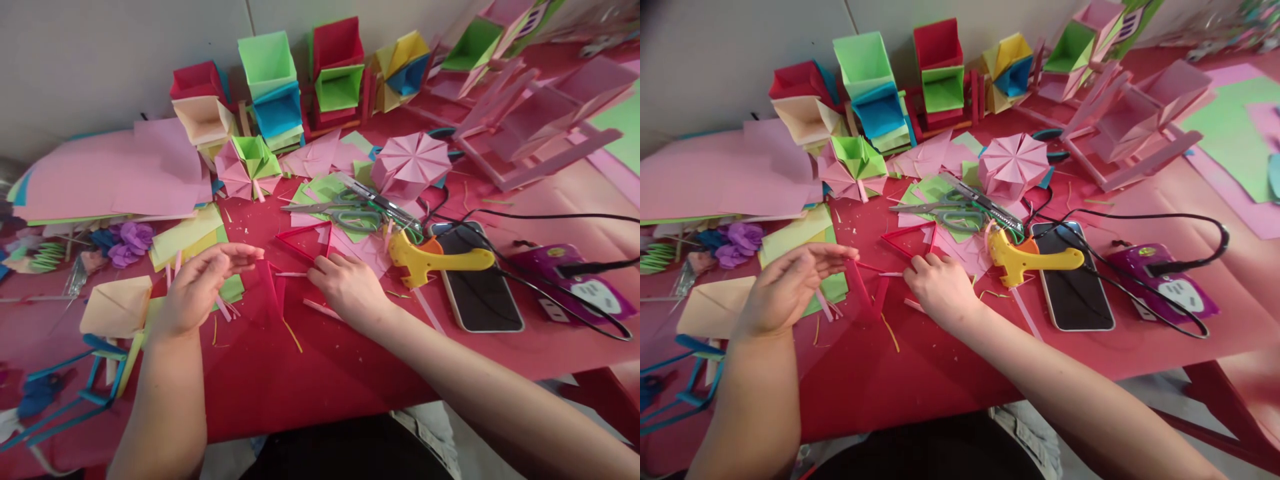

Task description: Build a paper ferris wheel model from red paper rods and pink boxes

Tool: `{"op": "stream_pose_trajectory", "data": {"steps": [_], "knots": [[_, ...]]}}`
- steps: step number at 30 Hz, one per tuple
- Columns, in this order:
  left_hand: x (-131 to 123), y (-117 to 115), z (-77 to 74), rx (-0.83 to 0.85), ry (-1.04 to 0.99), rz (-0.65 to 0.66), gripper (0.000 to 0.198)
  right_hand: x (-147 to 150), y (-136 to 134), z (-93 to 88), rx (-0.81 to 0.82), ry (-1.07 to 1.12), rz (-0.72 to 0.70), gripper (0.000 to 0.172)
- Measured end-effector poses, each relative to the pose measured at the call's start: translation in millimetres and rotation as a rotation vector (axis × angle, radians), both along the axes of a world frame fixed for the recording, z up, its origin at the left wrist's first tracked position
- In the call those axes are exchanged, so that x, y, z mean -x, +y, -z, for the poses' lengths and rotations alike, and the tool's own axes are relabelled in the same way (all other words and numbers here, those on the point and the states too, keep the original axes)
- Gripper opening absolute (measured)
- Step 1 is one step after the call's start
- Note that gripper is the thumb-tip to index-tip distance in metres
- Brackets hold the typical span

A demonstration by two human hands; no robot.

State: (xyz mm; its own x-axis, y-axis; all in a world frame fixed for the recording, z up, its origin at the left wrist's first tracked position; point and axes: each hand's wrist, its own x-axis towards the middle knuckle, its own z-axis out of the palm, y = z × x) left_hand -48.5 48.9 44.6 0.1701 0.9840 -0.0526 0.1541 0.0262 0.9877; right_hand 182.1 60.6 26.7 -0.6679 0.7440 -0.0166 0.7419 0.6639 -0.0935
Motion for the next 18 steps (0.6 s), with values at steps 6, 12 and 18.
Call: {"op": "stream_pose_trajectory", "data": {"steps": [6,12,18], "knots": [[-5.8,11.6,23.1,-0.031,0.530,0.030,0.020,2.1,-0.4,-2.1,0.018,-0.011,-0.002,0.030],[-15.1,14.3,26.5,-0.114,0.568,0.107,0.013,3.1,-0.2,-2.8,0.011,-0.016,0.002,0.014],[-19.0,14.0,29.1,-0.129,0.577,0.099,0.011,3.5,-1.0,-3.7,0.020,-0.021,-0.007,0.026]]}}
